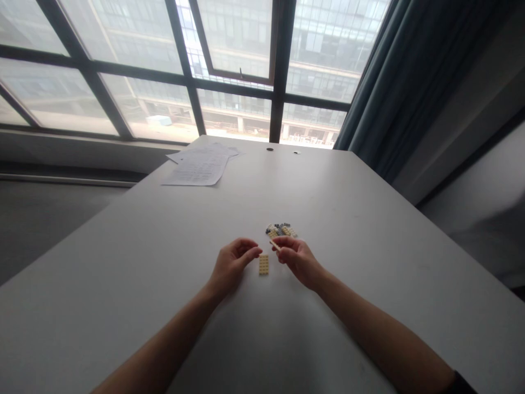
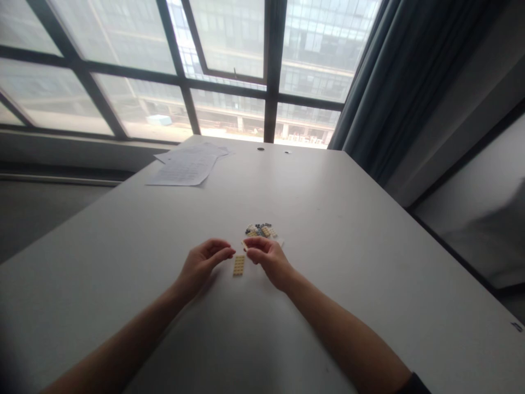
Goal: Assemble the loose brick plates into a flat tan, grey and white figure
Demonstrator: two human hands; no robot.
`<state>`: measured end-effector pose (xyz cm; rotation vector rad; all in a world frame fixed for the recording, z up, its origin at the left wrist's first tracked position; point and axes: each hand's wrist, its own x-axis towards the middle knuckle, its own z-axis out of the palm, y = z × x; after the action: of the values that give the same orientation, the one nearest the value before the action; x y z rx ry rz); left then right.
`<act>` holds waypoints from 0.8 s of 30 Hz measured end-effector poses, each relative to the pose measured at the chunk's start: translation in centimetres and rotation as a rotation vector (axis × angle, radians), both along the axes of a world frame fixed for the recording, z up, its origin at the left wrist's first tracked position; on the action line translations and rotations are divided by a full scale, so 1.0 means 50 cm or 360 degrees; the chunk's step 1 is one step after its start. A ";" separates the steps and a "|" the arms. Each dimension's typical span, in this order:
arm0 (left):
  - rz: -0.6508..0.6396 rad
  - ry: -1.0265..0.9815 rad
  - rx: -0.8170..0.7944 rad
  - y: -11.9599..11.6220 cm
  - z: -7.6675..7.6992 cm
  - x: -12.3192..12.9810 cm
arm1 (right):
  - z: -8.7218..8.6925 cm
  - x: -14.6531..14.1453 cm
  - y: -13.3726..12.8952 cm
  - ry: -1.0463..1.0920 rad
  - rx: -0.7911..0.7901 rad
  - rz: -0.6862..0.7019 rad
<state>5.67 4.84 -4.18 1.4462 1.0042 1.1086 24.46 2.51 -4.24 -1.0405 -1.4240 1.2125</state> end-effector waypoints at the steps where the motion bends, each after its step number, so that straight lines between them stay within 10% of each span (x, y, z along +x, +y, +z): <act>1: 0.0022 0.0040 0.0046 0.002 -0.002 -0.003 | -0.003 0.003 0.003 0.0189 -0.0124 0.0038; 5: 0.0023 0.0478 0.0371 0.007 -0.007 -0.020 | -0.007 0.022 0.010 0.0329 -0.0222 0.0108; 10: -0.0251 0.1130 0.0936 0.009 -0.008 -0.035 | 0.006 0.043 0.010 -0.0734 0.0291 -0.0042; 16: -0.0317 0.1423 0.1035 0.011 -0.017 -0.038 | -0.011 0.031 0.005 -0.1427 0.0603 -0.0032; 24: -0.0326 0.1483 0.1067 0.012 -0.025 -0.039 | -0.021 0.037 0.009 -0.1467 0.0600 0.0063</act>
<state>3.73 5.45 -5.42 2.6791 1.0877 0.6017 26.32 2.96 -5.29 -1.3652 -2.2623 0.4168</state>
